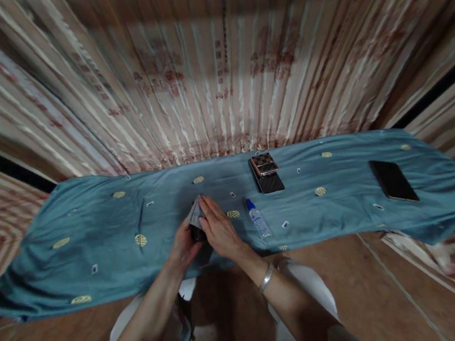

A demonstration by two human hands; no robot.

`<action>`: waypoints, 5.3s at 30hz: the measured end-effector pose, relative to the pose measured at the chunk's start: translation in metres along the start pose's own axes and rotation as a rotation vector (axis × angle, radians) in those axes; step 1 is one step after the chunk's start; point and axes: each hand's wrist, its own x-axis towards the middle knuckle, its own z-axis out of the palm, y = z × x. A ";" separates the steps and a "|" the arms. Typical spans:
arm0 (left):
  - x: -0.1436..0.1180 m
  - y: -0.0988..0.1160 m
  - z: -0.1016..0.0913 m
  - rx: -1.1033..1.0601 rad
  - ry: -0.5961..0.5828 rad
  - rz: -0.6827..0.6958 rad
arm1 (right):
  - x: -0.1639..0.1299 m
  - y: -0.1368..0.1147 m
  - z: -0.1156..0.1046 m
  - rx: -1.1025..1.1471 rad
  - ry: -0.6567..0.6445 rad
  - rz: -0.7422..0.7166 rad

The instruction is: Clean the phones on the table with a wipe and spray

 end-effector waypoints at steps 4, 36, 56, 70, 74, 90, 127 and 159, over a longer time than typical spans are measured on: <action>0.005 0.003 -0.001 -0.005 0.020 0.010 | 0.002 -0.002 0.009 0.012 0.064 0.022; -0.060 0.015 0.009 0.090 0.018 0.409 | -0.015 -0.047 -0.009 0.433 -0.010 0.084; -0.022 0.016 0.004 0.344 -0.182 0.428 | 0.022 -0.008 -0.020 0.537 0.112 0.241; -0.002 0.038 -0.030 0.778 0.051 0.598 | 0.018 -0.035 -0.026 0.079 -0.067 -0.062; -0.006 0.044 -0.031 0.999 0.047 0.699 | 0.015 -0.034 -0.018 -0.042 -0.063 -0.109; -0.004 0.039 -0.039 1.390 0.011 0.953 | 0.010 -0.030 -0.010 -0.350 -0.120 -0.303; -0.008 0.048 -0.042 1.423 0.056 0.928 | 0.005 -0.024 -0.011 -0.285 -0.124 -0.235; 0.001 0.027 -0.014 1.209 -0.006 0.752 | 0.018 0.020 -0.020 0.857 0.200 0.426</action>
